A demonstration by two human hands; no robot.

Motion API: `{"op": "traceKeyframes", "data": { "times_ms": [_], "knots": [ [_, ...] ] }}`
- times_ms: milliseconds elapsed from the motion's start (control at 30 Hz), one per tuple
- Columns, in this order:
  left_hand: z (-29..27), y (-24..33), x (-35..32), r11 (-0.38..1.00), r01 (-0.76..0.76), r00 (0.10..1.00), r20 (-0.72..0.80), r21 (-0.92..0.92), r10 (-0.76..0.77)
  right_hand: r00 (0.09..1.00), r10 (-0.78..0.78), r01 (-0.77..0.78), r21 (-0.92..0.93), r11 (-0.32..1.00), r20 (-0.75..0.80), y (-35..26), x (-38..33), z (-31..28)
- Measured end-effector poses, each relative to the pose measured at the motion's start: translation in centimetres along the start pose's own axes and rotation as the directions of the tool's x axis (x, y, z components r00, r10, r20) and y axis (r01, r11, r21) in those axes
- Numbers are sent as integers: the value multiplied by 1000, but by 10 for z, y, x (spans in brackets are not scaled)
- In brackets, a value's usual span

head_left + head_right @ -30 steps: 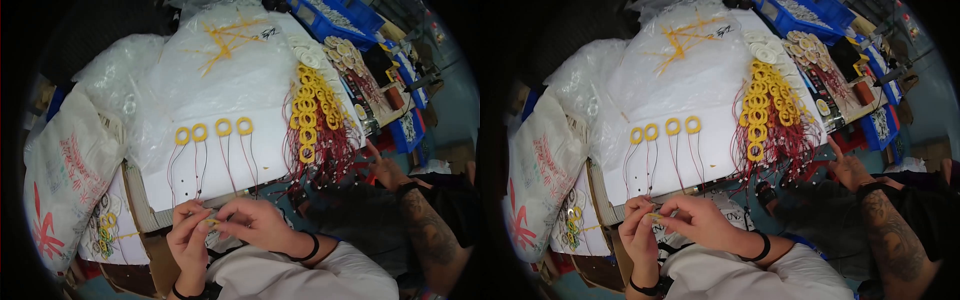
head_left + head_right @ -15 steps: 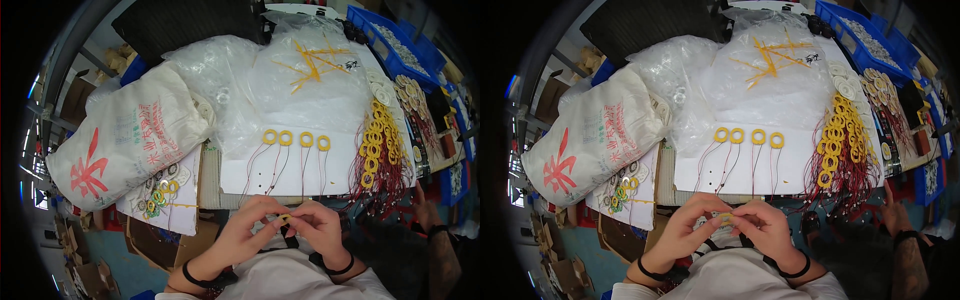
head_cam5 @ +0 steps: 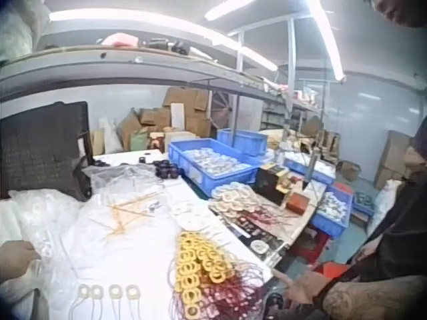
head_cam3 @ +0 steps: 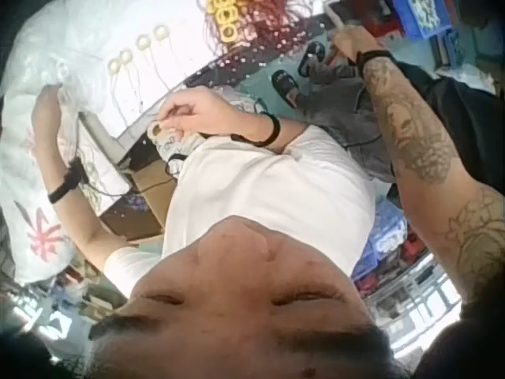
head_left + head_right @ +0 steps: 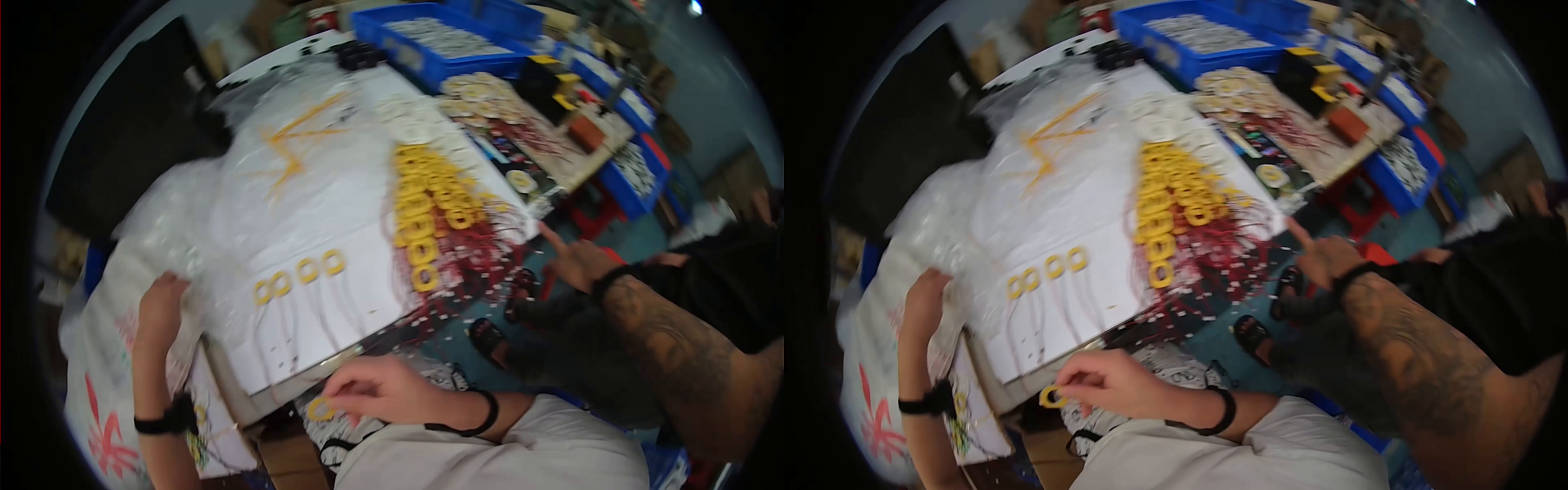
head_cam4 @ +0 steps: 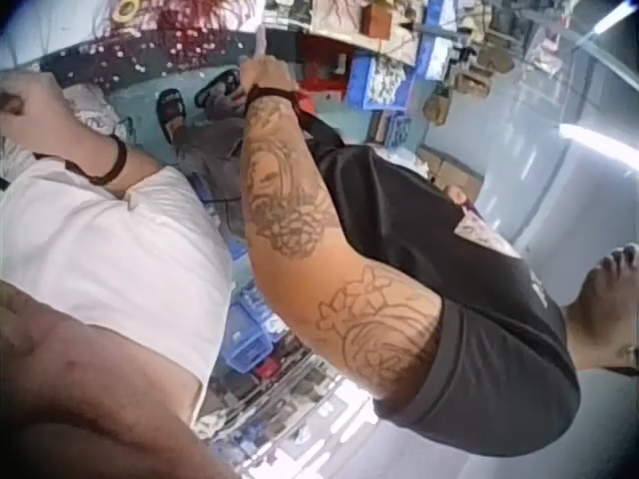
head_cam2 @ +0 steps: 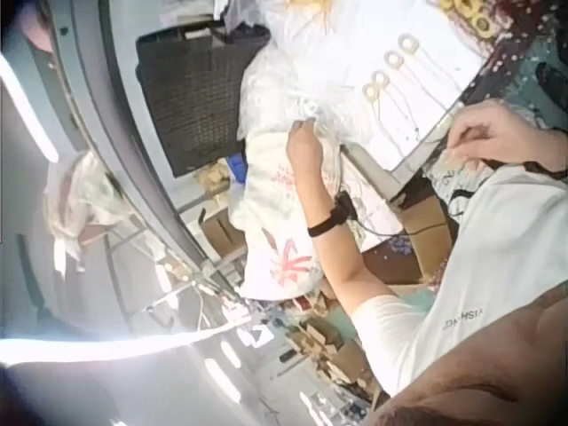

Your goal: Assembling small yellow magnetic rings by threading wires through them and organizing them on the table.

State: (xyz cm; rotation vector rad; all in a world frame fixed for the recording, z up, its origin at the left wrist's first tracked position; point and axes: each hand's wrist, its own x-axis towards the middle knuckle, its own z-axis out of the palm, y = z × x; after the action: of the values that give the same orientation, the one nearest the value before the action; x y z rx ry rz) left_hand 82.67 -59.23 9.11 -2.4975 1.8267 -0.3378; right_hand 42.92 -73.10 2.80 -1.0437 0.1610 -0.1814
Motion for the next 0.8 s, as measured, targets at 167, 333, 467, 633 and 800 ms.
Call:
{"op": "traceKeyframes", "data": {
  "times_ms": [167,333,467,633,800],
  "knots": [
    [-4,26,21,999,7,995,94,48,-12,1000,-23,23,-13,1000,-7,-9,-3,-11],
    [-18,13,12,970,-68,996,70,233,53,999,-20,17,-62,998,-45,-8,-1,-5],
    [-40,8,3,955,113,978,-198,273,-59,998,-26,24,-19,1000,-58,5,-2,-3],
    [-70,33,-34,592,495,782,29,-636,-622,998,42,-44,-28,999,-47,1,-5,4],
    [-92,107,-72,60,425,748,313,-903,-586,998,34,-35,-21,999,-53,7,-11,2]
  ]
}}
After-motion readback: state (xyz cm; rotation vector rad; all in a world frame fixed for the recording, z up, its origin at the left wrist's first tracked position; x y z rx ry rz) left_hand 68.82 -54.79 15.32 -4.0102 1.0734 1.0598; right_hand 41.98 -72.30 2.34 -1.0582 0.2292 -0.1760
